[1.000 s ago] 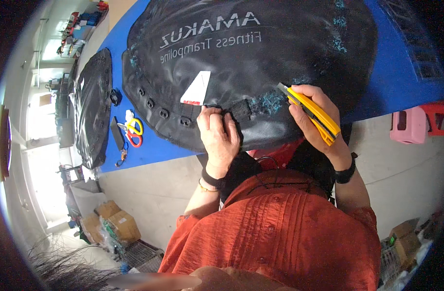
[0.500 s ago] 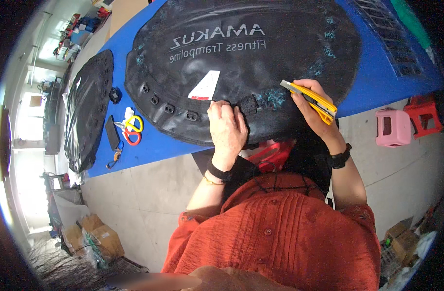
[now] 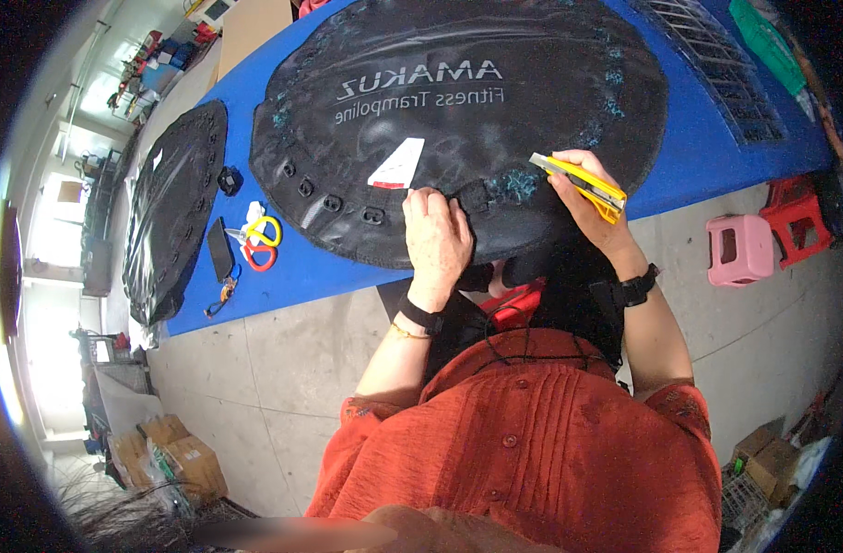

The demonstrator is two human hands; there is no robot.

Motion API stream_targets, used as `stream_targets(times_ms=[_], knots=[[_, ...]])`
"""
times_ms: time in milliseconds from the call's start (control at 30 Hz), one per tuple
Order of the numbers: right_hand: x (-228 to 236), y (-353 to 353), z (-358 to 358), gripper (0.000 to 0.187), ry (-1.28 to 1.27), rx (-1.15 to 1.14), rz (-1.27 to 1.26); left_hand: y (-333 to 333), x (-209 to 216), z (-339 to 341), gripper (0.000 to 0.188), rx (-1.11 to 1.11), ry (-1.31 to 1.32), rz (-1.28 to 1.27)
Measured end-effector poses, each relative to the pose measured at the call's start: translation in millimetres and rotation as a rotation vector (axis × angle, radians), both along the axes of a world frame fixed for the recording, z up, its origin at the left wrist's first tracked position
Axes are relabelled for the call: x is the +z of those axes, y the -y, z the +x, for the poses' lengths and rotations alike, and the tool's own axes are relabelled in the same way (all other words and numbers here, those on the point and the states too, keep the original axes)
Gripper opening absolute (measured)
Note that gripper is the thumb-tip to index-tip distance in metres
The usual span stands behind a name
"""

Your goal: Using a utility knife to cut out specific sections of a trampoline mat on a workbench.

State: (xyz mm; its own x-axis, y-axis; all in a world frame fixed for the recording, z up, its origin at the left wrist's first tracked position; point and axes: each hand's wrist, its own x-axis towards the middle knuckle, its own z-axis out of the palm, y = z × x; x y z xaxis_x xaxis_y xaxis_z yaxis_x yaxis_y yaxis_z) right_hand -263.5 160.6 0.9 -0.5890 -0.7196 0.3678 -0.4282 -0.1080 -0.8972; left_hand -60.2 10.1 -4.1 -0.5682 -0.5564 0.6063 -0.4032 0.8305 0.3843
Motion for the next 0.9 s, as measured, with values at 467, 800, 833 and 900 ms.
stream_targets(times_ms=[467,800,833,900], knots=[[4.5,-1.2,3.7,0.024,-0.073,-0.072,0.040,-33.6,-0.3,4.1,0.031,-0.217,0.026,-0.125],[9.1,0.4,7.8,0.024,-0.002,-0.094,0.078,-39.1,2.7,1.0,0.026,-0.230,-0.022,-0.012],[10.6,-0.3,8.0,0.024,0.005,-0.095,0.078,-37.3,7.5,1.4,0.024,-0.213,-0.026,0.000],[12.2,-1.8,8.7,0.024,0.016,-0.102,0.081,-29.8,18.2,3.5,0.015,-0.118,0.009,0.084]])
